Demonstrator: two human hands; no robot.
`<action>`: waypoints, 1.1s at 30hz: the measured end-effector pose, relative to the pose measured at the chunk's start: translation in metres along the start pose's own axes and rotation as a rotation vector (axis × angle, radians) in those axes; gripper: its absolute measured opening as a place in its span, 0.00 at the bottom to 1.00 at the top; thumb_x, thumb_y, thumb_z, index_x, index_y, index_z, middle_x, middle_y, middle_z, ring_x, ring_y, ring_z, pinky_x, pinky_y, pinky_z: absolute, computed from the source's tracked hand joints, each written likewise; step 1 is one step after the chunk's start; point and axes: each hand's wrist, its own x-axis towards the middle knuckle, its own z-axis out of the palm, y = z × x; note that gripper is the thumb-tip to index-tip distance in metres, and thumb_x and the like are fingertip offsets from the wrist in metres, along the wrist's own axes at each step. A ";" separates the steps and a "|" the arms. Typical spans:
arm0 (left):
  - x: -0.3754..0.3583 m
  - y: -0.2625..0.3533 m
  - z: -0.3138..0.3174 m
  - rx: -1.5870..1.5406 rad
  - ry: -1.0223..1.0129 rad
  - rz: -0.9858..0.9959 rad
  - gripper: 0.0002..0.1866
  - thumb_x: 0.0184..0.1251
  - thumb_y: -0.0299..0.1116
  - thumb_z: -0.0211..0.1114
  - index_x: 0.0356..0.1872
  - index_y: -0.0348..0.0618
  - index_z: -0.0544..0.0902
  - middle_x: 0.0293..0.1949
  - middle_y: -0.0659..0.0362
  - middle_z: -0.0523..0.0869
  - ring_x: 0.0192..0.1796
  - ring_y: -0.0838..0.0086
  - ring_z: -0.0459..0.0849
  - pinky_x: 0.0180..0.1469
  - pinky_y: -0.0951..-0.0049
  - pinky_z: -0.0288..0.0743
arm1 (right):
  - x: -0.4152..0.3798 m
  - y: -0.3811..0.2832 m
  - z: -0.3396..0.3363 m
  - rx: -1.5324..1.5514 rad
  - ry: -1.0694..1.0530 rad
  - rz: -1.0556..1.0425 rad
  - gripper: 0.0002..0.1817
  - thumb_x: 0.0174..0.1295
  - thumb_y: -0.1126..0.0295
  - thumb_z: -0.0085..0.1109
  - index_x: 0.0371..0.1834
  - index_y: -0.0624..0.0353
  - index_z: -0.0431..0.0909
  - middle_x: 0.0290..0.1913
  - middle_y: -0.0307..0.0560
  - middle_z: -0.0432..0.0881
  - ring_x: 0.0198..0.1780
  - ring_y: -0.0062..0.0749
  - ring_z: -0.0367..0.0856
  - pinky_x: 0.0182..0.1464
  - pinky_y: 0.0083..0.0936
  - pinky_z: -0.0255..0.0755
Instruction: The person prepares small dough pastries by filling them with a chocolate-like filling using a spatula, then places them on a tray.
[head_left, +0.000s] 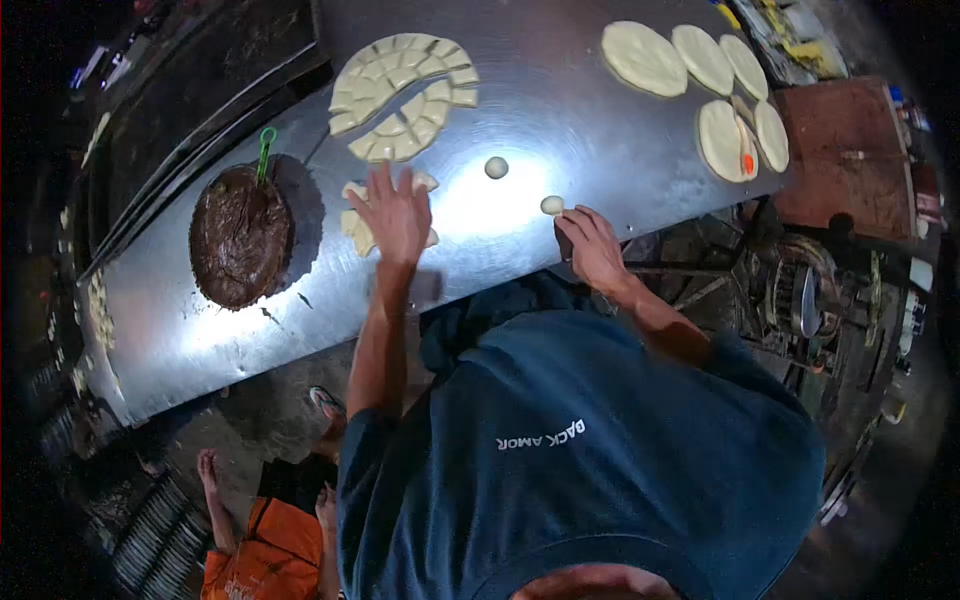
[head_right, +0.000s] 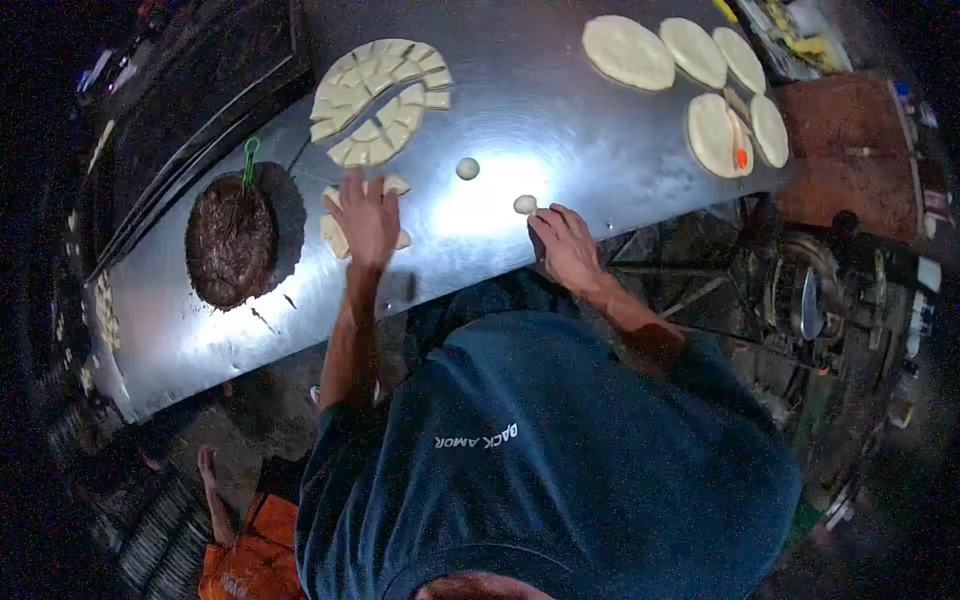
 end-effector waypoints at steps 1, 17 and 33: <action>0.004 -0.001 0.003 0.182 -0.006 0.030 0.17 0.60 0.33 0.61 0.51 0.43 0.79 0.56 0.47 0.76 0.59 0.54 0.73 0.65 0.42 0.54 | -0.001 0.002 -0.002 0.091 -0.061 0.037 0.12 0.50 0.82 0.53 0.38 0.63 0.79 0.42 0.54 0.79 0.43 0.51 0.77 0.50 0.42 0.70; -0.081 0.073 0.016 -0.365 -0.051 0.040 0.17 0.59 0.28 0.62 0.50 0.36 0.76 0.50 0.45 0.79 0.56 0.53 0.75 0.61 0.56 0.67 | 0.050 0.030 0.052 0.484 0.175 -0.036 0.04 0.58 0.77 0.53 0.32 0.62 0.78 0.38 0.54 0.78 0.43 0.52 0.75 0.49 0.41 0.68; -0.081 0.046 -0.011 -0.993 -0.026 -0.574 0.20 0.67 0.32 0.61 0.56 0.35 0.71 0.34 0.52 0.83 0.33 0.69 0.84 0.33 0.72 0.79 | 0.053 0.080 0.026 0.231 0.329 0.147 0.03 0.57 0.73 0.58 0.31 0.61 0.76 0.31 0.53 0.77 0.38 0.51 0.74 0.42 0.44 0.66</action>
